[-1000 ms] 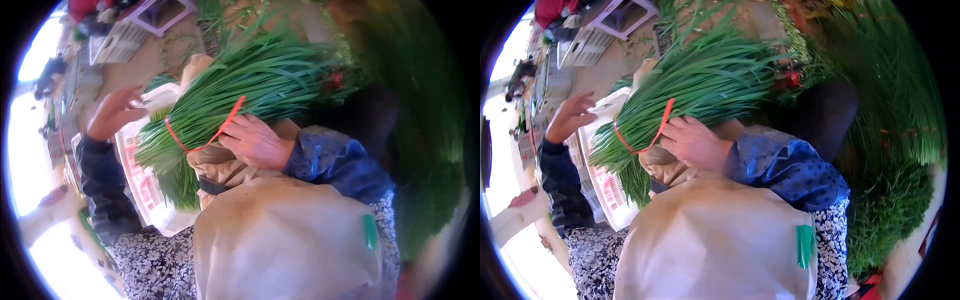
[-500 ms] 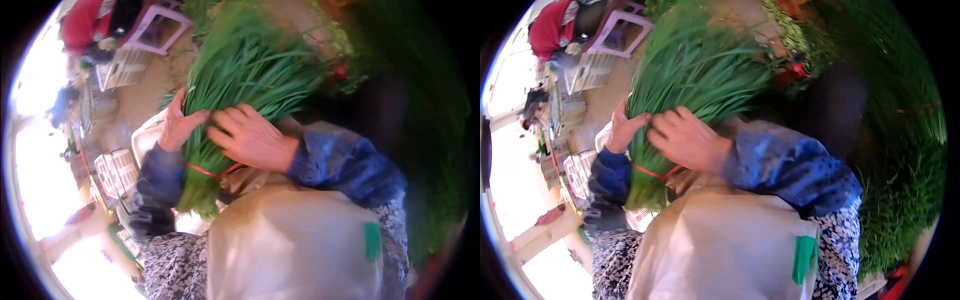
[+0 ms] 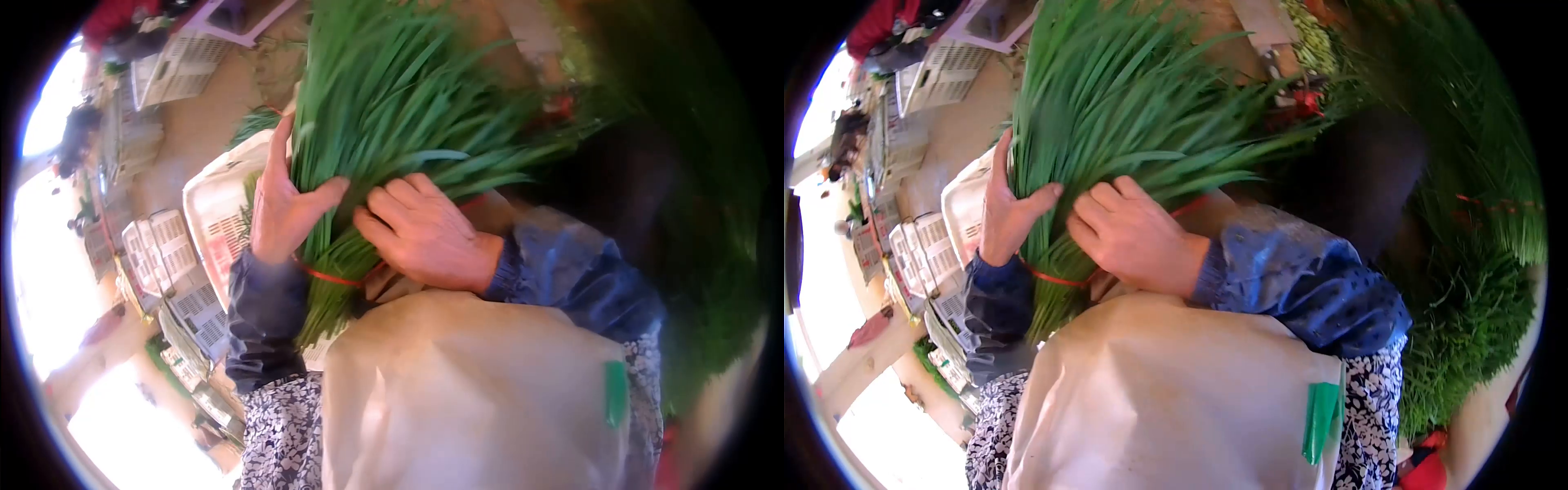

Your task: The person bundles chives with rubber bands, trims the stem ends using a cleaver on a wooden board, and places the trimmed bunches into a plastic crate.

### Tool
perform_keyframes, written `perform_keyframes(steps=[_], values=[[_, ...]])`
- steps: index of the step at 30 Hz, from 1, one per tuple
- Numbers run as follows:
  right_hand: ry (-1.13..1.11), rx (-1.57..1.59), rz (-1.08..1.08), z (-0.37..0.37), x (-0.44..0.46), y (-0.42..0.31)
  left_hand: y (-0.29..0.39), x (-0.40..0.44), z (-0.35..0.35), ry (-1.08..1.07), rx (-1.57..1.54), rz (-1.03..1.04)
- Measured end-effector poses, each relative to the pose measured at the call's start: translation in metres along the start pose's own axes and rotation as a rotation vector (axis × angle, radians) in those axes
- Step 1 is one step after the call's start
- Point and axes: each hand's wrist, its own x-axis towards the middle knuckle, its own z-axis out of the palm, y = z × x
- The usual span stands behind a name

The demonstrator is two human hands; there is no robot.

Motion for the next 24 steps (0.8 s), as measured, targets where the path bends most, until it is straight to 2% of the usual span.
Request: perform_keyframes(steps=[1, 2, 4, 5, 6, 8, 9, 12, 13, 17, 20, 22, 24], values=[[0.072, 0.027, -0.014, 0.003, -0.001, 0.000, -0.017, 0.004, 0.004, -0.053, 0.075, 0.111], [0.060, 0.019, 0.010, 0.003, -0.002, 0.001, -0.020, 0.007, 0.008, -0.076, 0.059, 0.112], [0.063, 0.054, 0.008, -0.001, -0.005, 0.000, -0.021, 0.010, 0.015, -0.089, 0.119, 0.329], [0.035, 0.047, 0.012, -0.003, -0.005, -0.002, -0.016, 0.011, 0.011, -0.161, -0.054, 0.197], [0.041, 0.046, 0.022, -0.010, -0.007, -0.003, -0.013, 0.009, 0.010, -0.172, -0.050, 0.200], [-0.162, 0.251, 0.110, -0.025, -0.011, -0.003, -0.003, 0.001, 0.003, -0.132, -0.353, 0.006], [-0.114, 0.199, 0.138, -0.026, -0.006, -0.001, -0.003, -0.001, -0.001, -0.136, -0.336, 0.018], [0.012, 0.071, 0.147, -0.018, 0.008, 0.018, -0.016, -0.015, -0.003, 0.125, -0.622, 0.052], [-0.108, 0.108, 0.203, -0.017, 0.010, 0.020, -0.021, -0.015, -0.007, 0.151, -0.640, 0.057], [-0.185, 0.117, 0.259, -0.020, -0.008, 0.007, -0.038, -0.024, -0.015, 0.247, -0.670, 0.026], [-0.300, 0.167, 0.295, -0.030, -0.016, 0.004, -0.032, -0.026, -0.014, 0.236, -0.744, 0.032], [-0.277, 0.128, 0.266, -0.032, -0.006, 0.005, -0.037, -0.024, -0.011, 0.257, -0.760, 0.057], [-0.163, 0.046, 0.150, -0.035, 0.009, 0.008, -0.038, -0.022, -0.007, 0.204, -0.762, 0.088]])
